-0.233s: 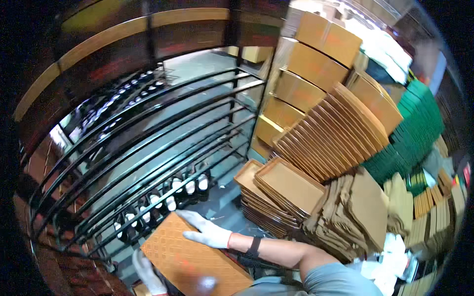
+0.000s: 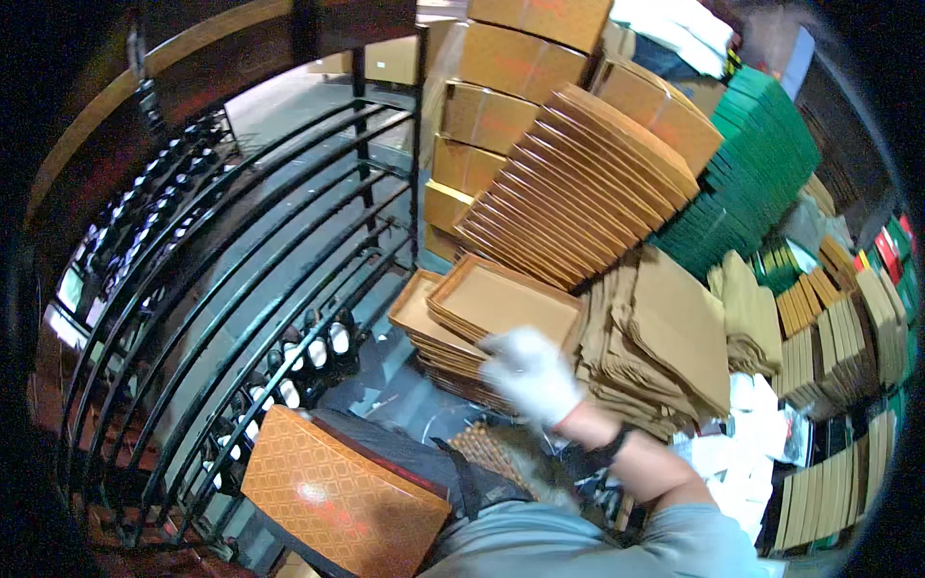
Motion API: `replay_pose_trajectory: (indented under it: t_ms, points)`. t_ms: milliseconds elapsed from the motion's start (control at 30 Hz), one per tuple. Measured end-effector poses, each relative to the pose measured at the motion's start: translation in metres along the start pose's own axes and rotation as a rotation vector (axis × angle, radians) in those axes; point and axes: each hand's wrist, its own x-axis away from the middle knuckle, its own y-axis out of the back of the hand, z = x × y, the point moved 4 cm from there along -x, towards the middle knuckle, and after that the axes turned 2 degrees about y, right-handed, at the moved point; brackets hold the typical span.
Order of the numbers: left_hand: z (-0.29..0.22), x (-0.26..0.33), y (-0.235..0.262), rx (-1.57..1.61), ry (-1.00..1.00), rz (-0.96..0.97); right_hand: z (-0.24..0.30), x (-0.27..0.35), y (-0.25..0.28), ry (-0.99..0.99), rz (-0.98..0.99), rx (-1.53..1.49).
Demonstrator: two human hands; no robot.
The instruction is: The recorder takes shoes from a rack, wraps them in paper, puts them into boxes, and applies labels to the boxes.
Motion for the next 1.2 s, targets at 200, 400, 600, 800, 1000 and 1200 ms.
replay_pose_trajectory:
  t_ms: [200, 400, 600, 800, 1000, 1200]
  points:
    - [0.019, -0.022, 0.098, 0.408, -0.085, 0.027, -0.195, 0.075, 0.201, -0.31, -0.147, 0.846]
    - [0.038, 0.002, 0.223, 0.806, -0.009, 0.052, -0.235, 0.076, 0.197, -0.411, 0.087, 0.597]
    - [-0.069, 0.033, 0.402, 0.555, -0.464, -0.503, -0.246, 0.062, 0.221, -0.561, -0.003, -0.14]
    - [-0.141, -0.009, 0.429, 0.565, -0.774, -0.249, -0.135, -0.004, 0.163, -0.561, -0.01, -1.009]
    - [-0.24, 0.036, 0.53, 1.575, -0.885, 0.062, 0.077, -0.064, 0.06, 0.411, 0.241, -0.489]
    - [-0.229, 0.009, 0.49, 1.398, -0.464, 0.293, 0.183, -0.142, -0.083, -0.156, 0.811, -1.287]
